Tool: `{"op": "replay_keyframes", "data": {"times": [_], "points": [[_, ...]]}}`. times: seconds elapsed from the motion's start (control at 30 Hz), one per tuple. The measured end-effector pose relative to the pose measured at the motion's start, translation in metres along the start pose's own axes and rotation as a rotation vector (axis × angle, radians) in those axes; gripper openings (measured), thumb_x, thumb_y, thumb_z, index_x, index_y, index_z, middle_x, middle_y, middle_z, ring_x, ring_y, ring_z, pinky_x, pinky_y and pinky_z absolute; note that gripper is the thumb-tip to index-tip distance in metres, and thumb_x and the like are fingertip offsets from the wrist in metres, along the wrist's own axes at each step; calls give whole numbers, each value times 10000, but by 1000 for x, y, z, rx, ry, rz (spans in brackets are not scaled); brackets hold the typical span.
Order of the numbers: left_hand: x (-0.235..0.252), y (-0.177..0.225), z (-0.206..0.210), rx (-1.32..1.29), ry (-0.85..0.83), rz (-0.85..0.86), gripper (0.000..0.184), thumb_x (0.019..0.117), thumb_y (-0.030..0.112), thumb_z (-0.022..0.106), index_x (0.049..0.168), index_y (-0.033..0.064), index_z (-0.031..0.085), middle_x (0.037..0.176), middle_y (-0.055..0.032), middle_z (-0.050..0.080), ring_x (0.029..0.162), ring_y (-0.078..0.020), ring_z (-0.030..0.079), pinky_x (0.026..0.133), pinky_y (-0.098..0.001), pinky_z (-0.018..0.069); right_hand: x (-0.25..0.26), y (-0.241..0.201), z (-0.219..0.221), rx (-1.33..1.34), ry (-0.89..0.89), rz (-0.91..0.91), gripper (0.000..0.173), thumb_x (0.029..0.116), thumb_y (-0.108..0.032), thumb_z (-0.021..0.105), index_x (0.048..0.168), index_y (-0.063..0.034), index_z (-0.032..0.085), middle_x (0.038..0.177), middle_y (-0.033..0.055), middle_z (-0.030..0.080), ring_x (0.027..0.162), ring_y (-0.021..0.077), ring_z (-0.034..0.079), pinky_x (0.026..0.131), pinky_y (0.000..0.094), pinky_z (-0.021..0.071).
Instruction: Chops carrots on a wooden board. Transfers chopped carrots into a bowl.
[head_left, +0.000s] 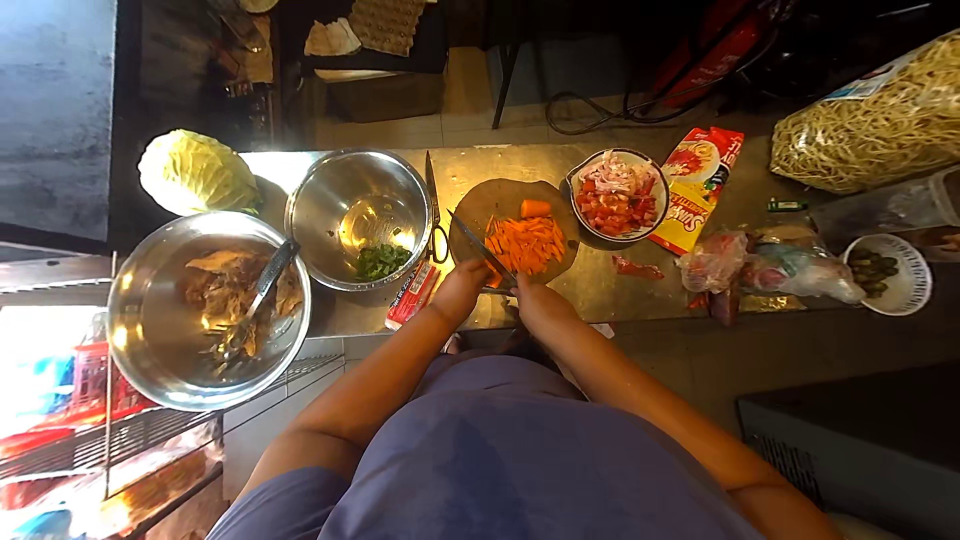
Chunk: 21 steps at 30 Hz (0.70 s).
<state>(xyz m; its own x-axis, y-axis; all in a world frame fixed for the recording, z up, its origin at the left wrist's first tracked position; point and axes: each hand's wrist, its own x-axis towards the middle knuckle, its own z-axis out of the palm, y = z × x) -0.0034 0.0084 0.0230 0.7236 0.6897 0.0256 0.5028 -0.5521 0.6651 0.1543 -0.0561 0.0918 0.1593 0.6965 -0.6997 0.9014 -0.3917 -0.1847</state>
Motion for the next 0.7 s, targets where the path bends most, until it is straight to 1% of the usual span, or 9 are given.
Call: {"op": "replay_keyframes", "data": {"times": [0.07, 0.1, 0.17, 0.23, 0.3, 0.4, 0.5, 0.6, 0.7], "points": [[-2, -4, 3, -6, -16, -5, 157, 1003, 9, 609, 1092, -20, 735, 1177, -184, 693, 1144, -320, 670, 1054, -429, 519, -11, -8, -1, -37, -31, 31, 393, 1143, -286, 348, 1450, -53, 430, 1149, 226, 686, 1122, 400, 692, 914, 558, 560], [-3, -4, 5, -7, -17, -7, 159, 1004, 9, 609, 1098, -19, 734, 1177, -180, 694, 1144, -317, 670, 1054, -430, 520, -11, -8, 5, -42, -31, 45, 379, 1142, -265, 347, 1451, -60, 422, 1139, 223, 690, 1118, 399, 695, 907, 554, 564], [0, -2, 5, -10, -14, -6, 161, 1000, 1, 611, 1104, -19, 733, 1181, -179, 693, 1150, -319, 667, 1060, -440, 516, 0, -4, 16, -27, 11, 51, 379, 1142, -267, 347, 1457, -70, 425, 1110, 224, 699, 1094, 404, 705, 889, 556, 568], [1, -1, 4, -9, -6, -13, 151, 997, 3, 619, 1090, -22, 736, 1183, -183, 693, 1147, -322, 669, 1052, -448, 521, 17, 2, 28, 11, 46, 5, 387, 1142, -281, 361, 1450, -58, 431, 1081, 238, 701, 1057, 425, 710, 871, 576, 570], [-1, -2, 5, -4, -1, -9, 140, 1000, 13, 620, 1073, -20, 735, 1179, -182, 692, 1142, -320, 671, 1048, -445, 525, 27, 5, 31, 39, 57, -36, 381, 1142, -306, 362, 1413, -49, 439, 1044, 242, 700, 1028, 433, 715, 855, 579, 573], [0, 2, 2, -17, 0, -23, 136, 992, 14, 635, 1072, -19, 740, 1176, -179, 694, 1126, -308, 677, 1045, -431, 527, 13, 0, 14, 25, 25, -35, 381, 1141, -295, 364, 1416, -47, 452, 1091, 237, 695, 1072, 422, 703, 886, 572, 568], [-2, 1, 0, -29, -5, -38, 138, 985, 9, 641, 1071, -28, 741, 1152, -186, 691, 1102, -312, 679, 1032, -430, 531, -12, -15, -2, -37, -36, 18, 359, 1131, -217, 372, 1450, -60, 420, 1158, 221, 687, 1119, 404, 693, 907, 557, 564], [1, -3, 3, -35, -12, -35, 136, 990, 28, 644, 1064, -28, 744, 1137, -187, 695, 1089, -319, 684, 1019, -440, 537, -4, -9, 15, -25, -17, 39, 379, 1139, -223, 343, 1477, -60, 396, 1132, 223, 693, 1101, 403, 702, 898, 552, 567], [0, -2, 1, -47, -23, -55, 143, 999, 32, 635, 1078, -23, 740, 1162, -188, 695, 1114, -318, 680, 1031, -441, 531, 19, 0, 33, 19, 47, -14, 384, 1145, -281, 338, 1438, -48, 425, 1071, 232, 699, 1051, 420, 712, 866, 558, 575]]}}
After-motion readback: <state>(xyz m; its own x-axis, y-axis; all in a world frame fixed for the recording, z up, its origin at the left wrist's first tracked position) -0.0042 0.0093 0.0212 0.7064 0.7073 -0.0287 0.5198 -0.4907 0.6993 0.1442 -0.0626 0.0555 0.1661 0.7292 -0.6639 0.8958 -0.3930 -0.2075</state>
